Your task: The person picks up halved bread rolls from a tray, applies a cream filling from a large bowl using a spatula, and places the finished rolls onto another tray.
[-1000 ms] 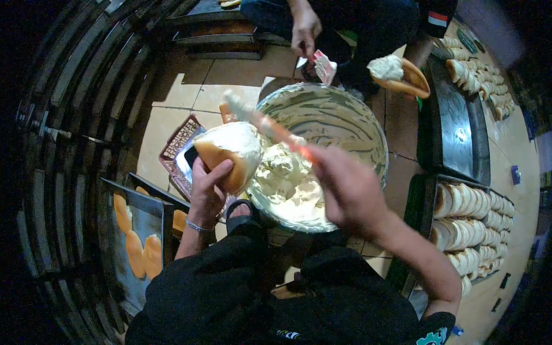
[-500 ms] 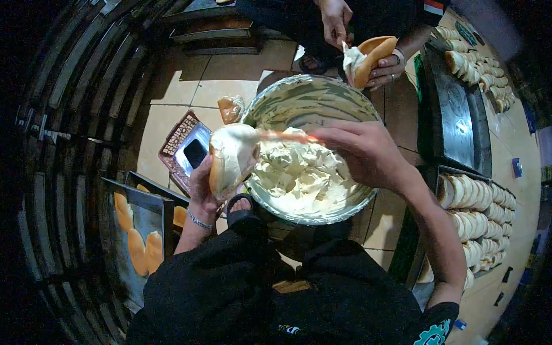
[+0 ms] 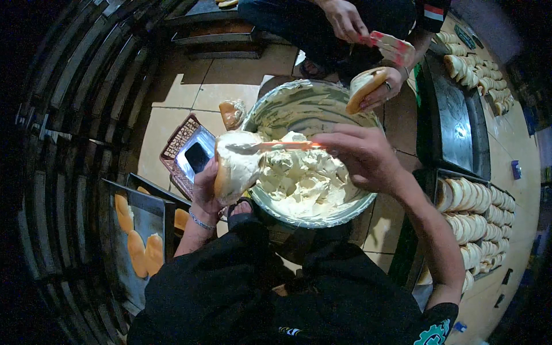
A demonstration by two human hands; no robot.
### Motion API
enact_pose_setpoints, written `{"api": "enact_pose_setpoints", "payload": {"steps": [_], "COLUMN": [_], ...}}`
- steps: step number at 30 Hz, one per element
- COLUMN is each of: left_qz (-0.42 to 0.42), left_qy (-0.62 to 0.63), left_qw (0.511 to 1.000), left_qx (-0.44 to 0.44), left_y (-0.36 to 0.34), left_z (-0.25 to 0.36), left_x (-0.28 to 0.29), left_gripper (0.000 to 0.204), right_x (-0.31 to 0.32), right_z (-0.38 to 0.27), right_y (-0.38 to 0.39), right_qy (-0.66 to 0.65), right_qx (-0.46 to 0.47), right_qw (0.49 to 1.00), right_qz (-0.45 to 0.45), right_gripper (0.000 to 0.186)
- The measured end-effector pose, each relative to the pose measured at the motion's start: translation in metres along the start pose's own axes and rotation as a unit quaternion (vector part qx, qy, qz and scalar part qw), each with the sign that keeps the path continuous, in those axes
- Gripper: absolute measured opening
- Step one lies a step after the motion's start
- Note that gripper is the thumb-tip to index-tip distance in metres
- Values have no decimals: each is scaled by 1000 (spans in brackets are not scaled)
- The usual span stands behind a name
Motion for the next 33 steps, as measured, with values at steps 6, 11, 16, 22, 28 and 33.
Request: {"api": "enact_pose_setpoints", "payload": {"steps": [6,11,16,22,28,33], "left_qz": [-14,0,115,118,141,134], "left_qy": [-25,-37,17,149,162,79], "left_qw": [999,999,993,982,975,988], "left_qx": [18,39,15,-19,-52,-22], "left_y": [-2,-2,-7,-23,-26,-18], "left_z": [-3,-2,2,4,13,12], "left_x": [0,1,17,9,17,19], "left_gripper": [51,46,40,36,31,35], "right_x": [1,-7,-35,-74,-84,-54], "right_z": [-7,-9,-16,-24,-35,-22], "right_y": [-10,-6,6,23,33,26], "right_qy": [247,299,279,251,225,177], "right_qx": [25,64,58,33,75,40], "right_qw": [968,952,958,966,971,982], "right_qz": [46,28,27,52,36,52], "right_gripper": [44,47,45,48,47,41]}}
Point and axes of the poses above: each hand's wrist, its own y-axis away from the middle knuckle, its own x-axis out of the back of the hand, z = x × y, the point moved 9 cm from there along -y, towards the middle knuckle, and after that the axes turned 13 degrees about -x, right-handed, at the moved point
